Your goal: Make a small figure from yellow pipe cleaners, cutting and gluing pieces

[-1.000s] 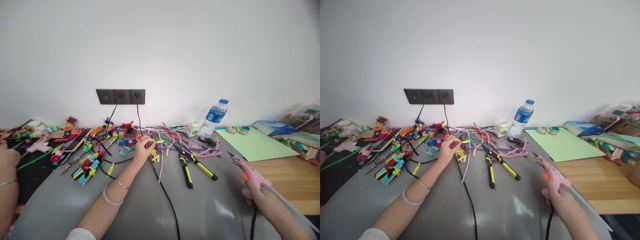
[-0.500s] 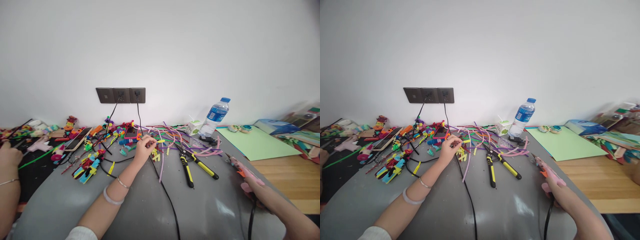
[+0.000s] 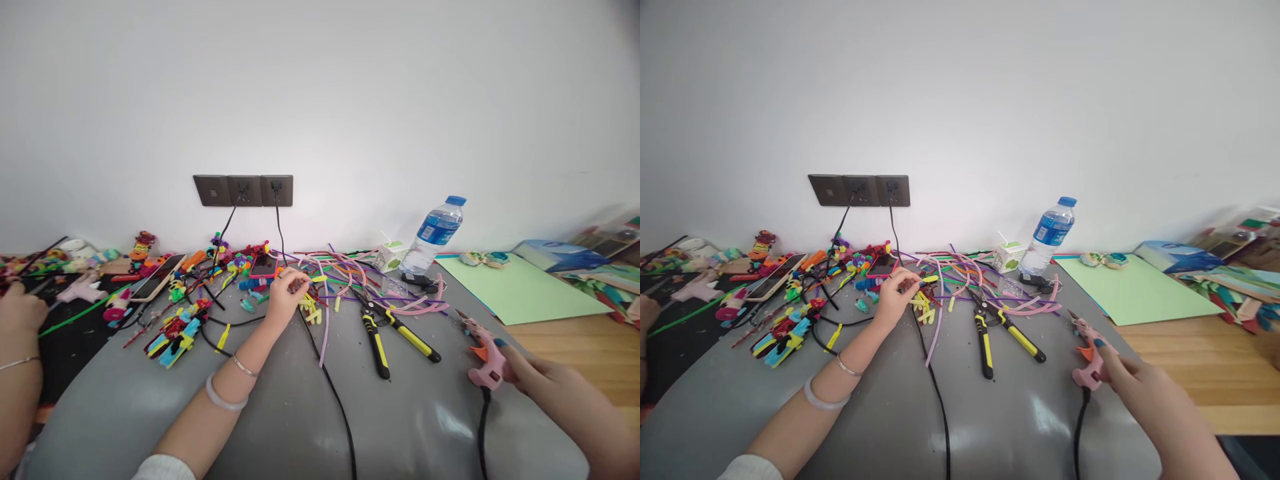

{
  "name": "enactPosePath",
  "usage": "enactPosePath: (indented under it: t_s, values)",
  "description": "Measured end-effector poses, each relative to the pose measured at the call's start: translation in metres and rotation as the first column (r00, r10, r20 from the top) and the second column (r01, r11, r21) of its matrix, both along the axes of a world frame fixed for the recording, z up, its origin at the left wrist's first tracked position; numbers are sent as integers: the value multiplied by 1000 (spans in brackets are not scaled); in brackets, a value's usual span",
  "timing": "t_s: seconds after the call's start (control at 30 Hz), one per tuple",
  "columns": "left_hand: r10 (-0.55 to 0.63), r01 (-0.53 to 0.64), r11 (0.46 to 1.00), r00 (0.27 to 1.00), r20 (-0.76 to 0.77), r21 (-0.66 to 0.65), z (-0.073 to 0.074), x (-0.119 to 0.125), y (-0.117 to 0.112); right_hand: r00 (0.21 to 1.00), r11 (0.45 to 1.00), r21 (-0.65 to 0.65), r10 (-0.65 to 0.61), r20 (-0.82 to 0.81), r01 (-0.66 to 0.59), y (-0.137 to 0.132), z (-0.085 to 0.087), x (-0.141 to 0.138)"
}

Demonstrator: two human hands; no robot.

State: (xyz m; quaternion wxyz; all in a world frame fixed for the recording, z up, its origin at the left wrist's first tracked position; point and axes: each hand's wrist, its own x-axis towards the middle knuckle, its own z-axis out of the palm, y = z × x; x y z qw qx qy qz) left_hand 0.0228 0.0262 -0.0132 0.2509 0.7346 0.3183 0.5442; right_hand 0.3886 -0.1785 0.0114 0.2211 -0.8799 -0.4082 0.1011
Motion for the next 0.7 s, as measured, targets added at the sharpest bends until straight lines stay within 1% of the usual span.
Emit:
enactPosePath:
  t_s: [0.03, 0.07, 0.1, 0.13, 0.17, 0.2, 0.27, 0.3, 0.37, 0.4, 0.43, 0.5, 0.57, 0.63, 0.7]
  values:
    - [2, -2, 1000, 1000, 4, 1, 0, 0, 1, 995, 997, 31, 68, -75, -66, 5, 10, -16]
    - [4, -4, 1000, 1000, 8, 1, 0, 0, 1, 981, 982, 106, 166, -101, -155, 14, 19, -36]
    - [5, -5, 1000, 1000, 14, 3, 0, 0, 2, 945, 945, 157, 305, -118, -286, 25, 27, -58]
    - [7, -8, 1000, 1000, 20, 4, 0, 0, 3, 887, 881, 221, 449, -112, -418, 38, 32, -81]
    - [11, -12, 1000, 1000, 27, 4, 0, -1, 3, 814, 806, 265, 571, -112, -529, 54, 34, -104]
    - [18, -19, 1000, 999, 32, 3, 0, -1, 4, 742, 736, 297, 660, -115, -609, 71, 33, -124]
    - [38, -38, 999, 999, 34, -4, 0, -2, 5, 633, 633, 321, 765, -120, -705, 105, 25, -157]
    - [48, -48, 999, 998, 33, -8, 1, -3, 5, 591, 591, 322, 799, -108, -740, 121, 19, -169]
    - [66, -65, 998, 997, 31, -12, 2, -4, 5, 536, 530, 286, 842, -62, -799, 147, 10, -186]
    - [69, -69, 998, 997, 30, -12, 2, -5, 6, 526, 515, 252, 850, -24, -820, 157, 6, -192]
    - [70, -70, 997, 997, 30, -11, 3, -5, 5, 529, 514, 199, 848, 27, -835, 164, 4, -197]
    - [67, -67, 998, 997, 31, -7, 4, -5, 5, 566, 556, 104, 813, 139, -825, 174, 3, -207]
    - [61, -61, 998, 998, 35, 3, 4, -5, 5, 597, 605, 35, 774, 209, -796, 180, 3, -214]
    - [54, -55, 998, 998, 39, 11, 3, -4, 5, 610, 626, -6, 762, 217, -780, 184, 2, -220]
    - [50, -50, 999, 998, 41, 13, 3, -4, 5, 612, 625, -10, 766, 197, -780, 187, -2, -221]
